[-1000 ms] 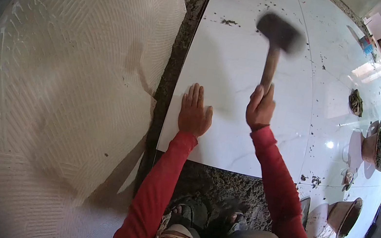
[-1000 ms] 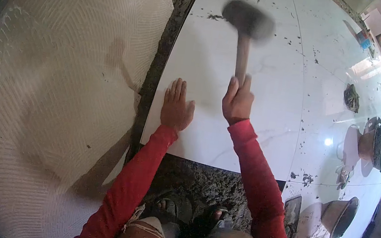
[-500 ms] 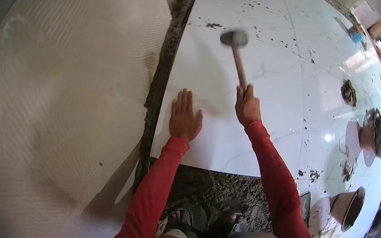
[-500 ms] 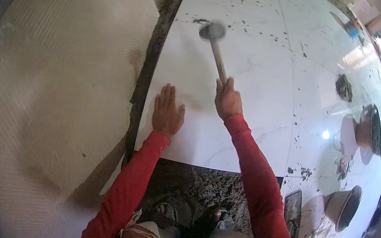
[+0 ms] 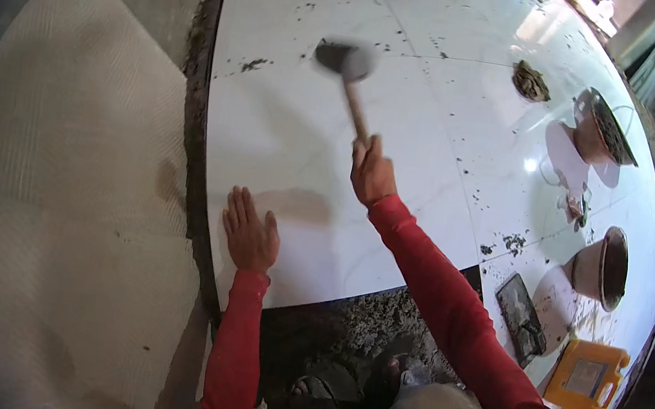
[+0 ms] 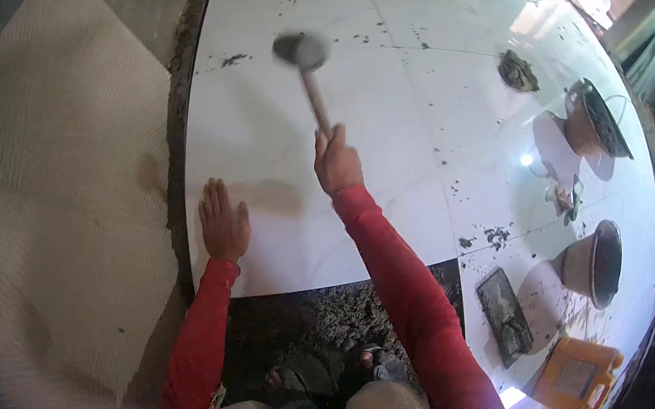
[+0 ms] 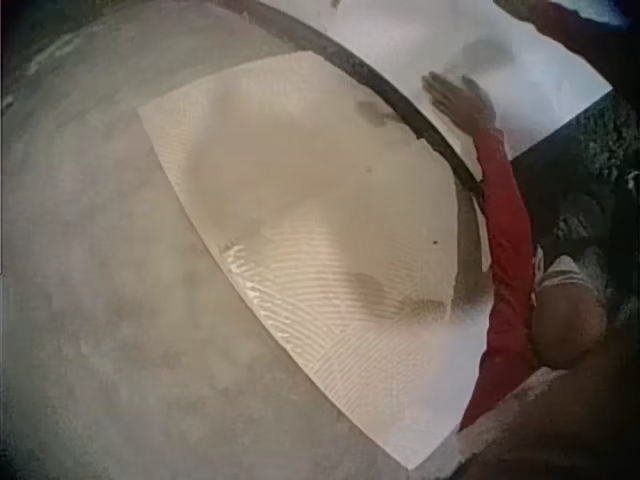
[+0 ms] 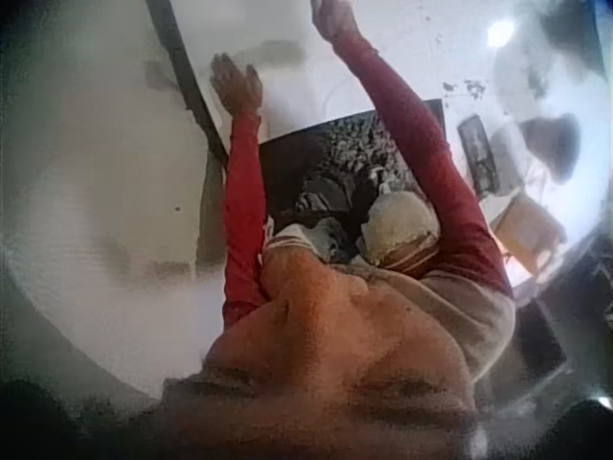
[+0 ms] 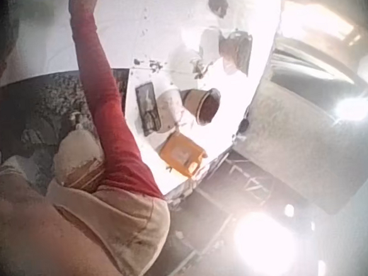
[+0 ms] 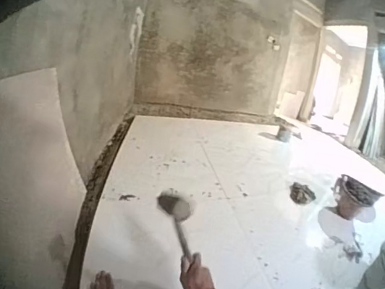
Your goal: The person prepares the floor with mortar using a trowel and then positions a large white tile onto the surface. The person repeatedly taps the tile with a rubber mallet to secure it and adjusts the mortar at the edges by hand and with a trowel.
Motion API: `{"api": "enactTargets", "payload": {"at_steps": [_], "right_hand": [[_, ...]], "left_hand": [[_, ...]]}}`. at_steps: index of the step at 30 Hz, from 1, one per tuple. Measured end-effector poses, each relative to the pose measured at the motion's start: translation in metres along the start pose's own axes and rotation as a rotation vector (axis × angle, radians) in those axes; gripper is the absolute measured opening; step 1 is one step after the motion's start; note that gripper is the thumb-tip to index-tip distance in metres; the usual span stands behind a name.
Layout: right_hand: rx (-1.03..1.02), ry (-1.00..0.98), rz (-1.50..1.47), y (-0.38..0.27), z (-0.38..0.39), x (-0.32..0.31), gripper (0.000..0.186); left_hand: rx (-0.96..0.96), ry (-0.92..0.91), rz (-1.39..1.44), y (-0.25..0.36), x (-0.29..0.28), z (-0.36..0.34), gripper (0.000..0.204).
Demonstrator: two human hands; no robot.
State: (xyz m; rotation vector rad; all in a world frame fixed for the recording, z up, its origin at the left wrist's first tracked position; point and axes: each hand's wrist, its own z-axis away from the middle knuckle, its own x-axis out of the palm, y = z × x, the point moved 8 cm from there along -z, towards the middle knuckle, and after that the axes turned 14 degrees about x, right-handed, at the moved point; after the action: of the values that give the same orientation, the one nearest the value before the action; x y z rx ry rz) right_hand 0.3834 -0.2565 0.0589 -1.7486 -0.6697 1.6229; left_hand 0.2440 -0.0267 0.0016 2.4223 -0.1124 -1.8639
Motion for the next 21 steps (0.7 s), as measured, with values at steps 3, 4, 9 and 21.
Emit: {"api": "enactTargets", "payload": {"at_steps": [3, 4, 9, 21], "right_hand": [[0.041, -0.159, 0.296, 0.064, -0.013, 0.022, 0.038], [0.050, -0.159, 0.120, 0.015, -0.005, 0.015, 0.038], [0.021, -0.129, -0.018, -0.004, 0.004, 0.008, 0.037], [0.049, -0.212, 0.175, 0.049, -0.013, 0.030, 0.033]], "left_hand": [[0.023, -0.012, 0.012, 0.015, 0.011, -0.005, 0.067], [-0.005, -0.036, -0.015, -0.002, 0.008, 0.001, 0.067], [-0.016, -0.042, 0.027, 0.004, 0.002, -0.007, 0.067], [0.129, -0.022, -0.064, 0.059, 0.016, -0.025, 0.064]]}}
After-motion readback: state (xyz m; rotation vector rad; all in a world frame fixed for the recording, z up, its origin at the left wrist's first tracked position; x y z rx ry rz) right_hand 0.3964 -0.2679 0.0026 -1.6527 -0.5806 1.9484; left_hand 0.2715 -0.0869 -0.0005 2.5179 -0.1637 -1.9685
